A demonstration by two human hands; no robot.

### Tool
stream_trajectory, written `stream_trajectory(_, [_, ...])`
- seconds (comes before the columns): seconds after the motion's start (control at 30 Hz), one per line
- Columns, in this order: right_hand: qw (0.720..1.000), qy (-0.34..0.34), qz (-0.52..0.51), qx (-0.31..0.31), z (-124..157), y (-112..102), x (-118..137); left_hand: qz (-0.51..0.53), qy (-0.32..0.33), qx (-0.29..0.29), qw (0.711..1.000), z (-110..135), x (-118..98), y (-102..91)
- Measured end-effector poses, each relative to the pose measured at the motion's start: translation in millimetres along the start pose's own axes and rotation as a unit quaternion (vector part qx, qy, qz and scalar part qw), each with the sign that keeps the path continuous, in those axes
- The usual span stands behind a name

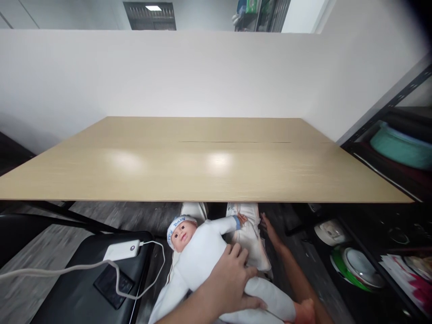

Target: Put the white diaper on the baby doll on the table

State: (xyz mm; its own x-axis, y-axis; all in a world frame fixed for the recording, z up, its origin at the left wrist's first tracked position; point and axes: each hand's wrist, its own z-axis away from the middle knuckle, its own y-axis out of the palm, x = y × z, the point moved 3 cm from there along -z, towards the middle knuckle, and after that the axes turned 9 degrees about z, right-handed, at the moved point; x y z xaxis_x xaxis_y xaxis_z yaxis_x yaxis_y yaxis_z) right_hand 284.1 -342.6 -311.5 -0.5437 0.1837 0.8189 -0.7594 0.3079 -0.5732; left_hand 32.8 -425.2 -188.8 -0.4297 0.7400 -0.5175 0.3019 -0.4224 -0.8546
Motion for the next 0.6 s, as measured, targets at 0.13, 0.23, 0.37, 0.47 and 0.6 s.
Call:
stream_trajectory(0.13, [0.998,-0.055,-0.020,0.038,1,-30,31,0.006,0.003,-0.006,1.000,1,2,-1.7])
stream_trajectory(0.23, [0.968,-0.187,0.022,0.168,11,-38,84,0.004,0.006,-0.009,1.000,3,3,-1.6])
stream_trajectory(0.37, [0.889,-0.327,0.114,0.301,27,-11,146,-0.001,0.009,-0.021,1.000,4,2,0.4])
stream_trajectory(0.47, [0.845,-0.378,0.185,0.329,29,34,168,-0.002,0.014,-0.026,1.000,1,1,-2.4])
stream_trajectory(0.6, [0.802,-0.401,0.273,0.349,30,81,187,-0.001,-0.002,-0.065,0.998,10,6,-11.5])
